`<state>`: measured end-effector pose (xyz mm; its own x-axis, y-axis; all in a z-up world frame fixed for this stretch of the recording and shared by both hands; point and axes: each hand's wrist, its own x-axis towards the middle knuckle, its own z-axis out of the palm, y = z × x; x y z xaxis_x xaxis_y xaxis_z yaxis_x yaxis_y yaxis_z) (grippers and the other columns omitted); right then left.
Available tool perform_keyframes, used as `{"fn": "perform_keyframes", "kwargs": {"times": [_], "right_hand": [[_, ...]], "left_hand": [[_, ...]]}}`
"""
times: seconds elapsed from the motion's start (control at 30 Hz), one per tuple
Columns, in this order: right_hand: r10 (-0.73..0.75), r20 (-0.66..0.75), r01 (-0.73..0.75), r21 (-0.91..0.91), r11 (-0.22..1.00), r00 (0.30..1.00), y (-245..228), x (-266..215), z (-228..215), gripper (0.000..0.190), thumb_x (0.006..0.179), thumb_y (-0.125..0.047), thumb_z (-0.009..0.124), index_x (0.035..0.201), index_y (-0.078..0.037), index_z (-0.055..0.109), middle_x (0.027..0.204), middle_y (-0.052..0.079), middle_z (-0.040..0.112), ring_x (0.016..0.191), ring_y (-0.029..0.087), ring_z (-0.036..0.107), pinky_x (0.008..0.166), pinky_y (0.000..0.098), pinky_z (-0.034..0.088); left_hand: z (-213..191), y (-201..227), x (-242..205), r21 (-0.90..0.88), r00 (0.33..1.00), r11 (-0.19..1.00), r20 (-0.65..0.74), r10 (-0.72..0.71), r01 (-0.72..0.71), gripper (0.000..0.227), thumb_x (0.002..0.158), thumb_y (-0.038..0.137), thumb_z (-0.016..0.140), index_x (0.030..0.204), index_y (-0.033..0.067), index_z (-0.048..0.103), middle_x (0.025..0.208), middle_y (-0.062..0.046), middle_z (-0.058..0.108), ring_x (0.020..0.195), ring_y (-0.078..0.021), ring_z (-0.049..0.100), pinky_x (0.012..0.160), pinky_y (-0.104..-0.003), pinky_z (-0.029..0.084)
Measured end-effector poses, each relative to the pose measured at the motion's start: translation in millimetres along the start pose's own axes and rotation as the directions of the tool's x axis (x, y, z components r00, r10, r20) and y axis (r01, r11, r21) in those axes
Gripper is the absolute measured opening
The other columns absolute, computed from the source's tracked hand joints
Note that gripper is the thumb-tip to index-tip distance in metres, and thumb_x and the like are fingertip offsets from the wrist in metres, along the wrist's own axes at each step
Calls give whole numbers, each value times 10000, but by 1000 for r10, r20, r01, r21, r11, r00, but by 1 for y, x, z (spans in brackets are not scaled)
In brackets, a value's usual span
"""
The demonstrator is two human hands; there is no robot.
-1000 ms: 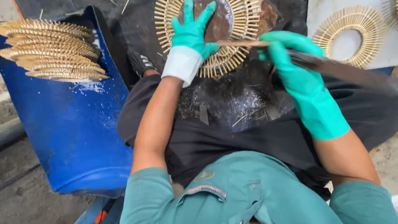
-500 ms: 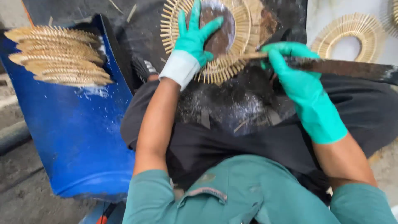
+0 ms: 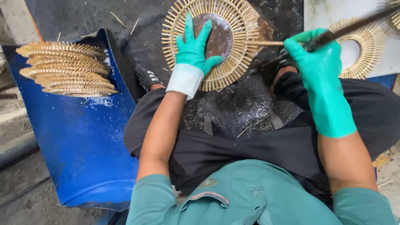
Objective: Removing excess glue and finishing wooden decorative rings using a scraper and cleaning solution.
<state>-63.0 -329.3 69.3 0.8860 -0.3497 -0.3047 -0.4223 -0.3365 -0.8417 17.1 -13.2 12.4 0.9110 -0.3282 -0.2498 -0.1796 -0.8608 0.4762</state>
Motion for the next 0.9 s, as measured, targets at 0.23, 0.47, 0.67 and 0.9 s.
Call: {"fn": "perform_keyframes", "kwargs": {"times": [0.23, 0.47, 0.67, 0.9], "right_hand": [[17, 25, -12, -192, 981, 1000, 62, 41, 41, 326, 979, -308, 889, 997, -37, 709, 865, 60, 711, 758, 177, 668, 672, 360, 533], [10, 119, 13, -190, 982, 993, 25, 10, 24, 453, 1027, -309, 803, 1299, -20, 585, 907, 89, 733, 776, 179, 712, 669, 340, 540], [287, 362, -405, 308, 861, 887, -36, -72, 12, 561, 1039, -323, 611, 1552, -164, 449, 849, 74, 723, 578, 146, 595, 475, 272, 457], [255, 573, -531, 386, 754, 779, 16, -88, 38, 666, 1004, -318, 654, 1614, -134, 458, 850, 53, 671, 610, 163, 693, 445, 284, 450]], "left_hand": [[-5, -4, 6, -2, 997, 1000, 65, 30, -30, 1117, 579, 427, 1028, 1536, 361, 455, 1690, -160, 25, 1431, -613, 252, 1177, -576, 357], [-15, 12, 8, 25, 992, 999, 119, -35, 32, 1083, 630, 422, 1011, 1538, 352, 423, 1680, -173, 17, 1430, -643, 192, 1169, -596, 323], [-8, 5, 3, 7, 997, 998, 37, 63, -63, 1083, 654, 433, 1009, 1554, 309, 421, 1670, -229, 4, 1435, -639, 198, 1208, -627, 273], [-9, 7, 3, 47, 998, 998, 64, 26, -29, 1074, 636, 448, 1011, 1538, 324, 441, 1668, -194, 8, 1432, -644, 165, 1191, -623, 262]]}}
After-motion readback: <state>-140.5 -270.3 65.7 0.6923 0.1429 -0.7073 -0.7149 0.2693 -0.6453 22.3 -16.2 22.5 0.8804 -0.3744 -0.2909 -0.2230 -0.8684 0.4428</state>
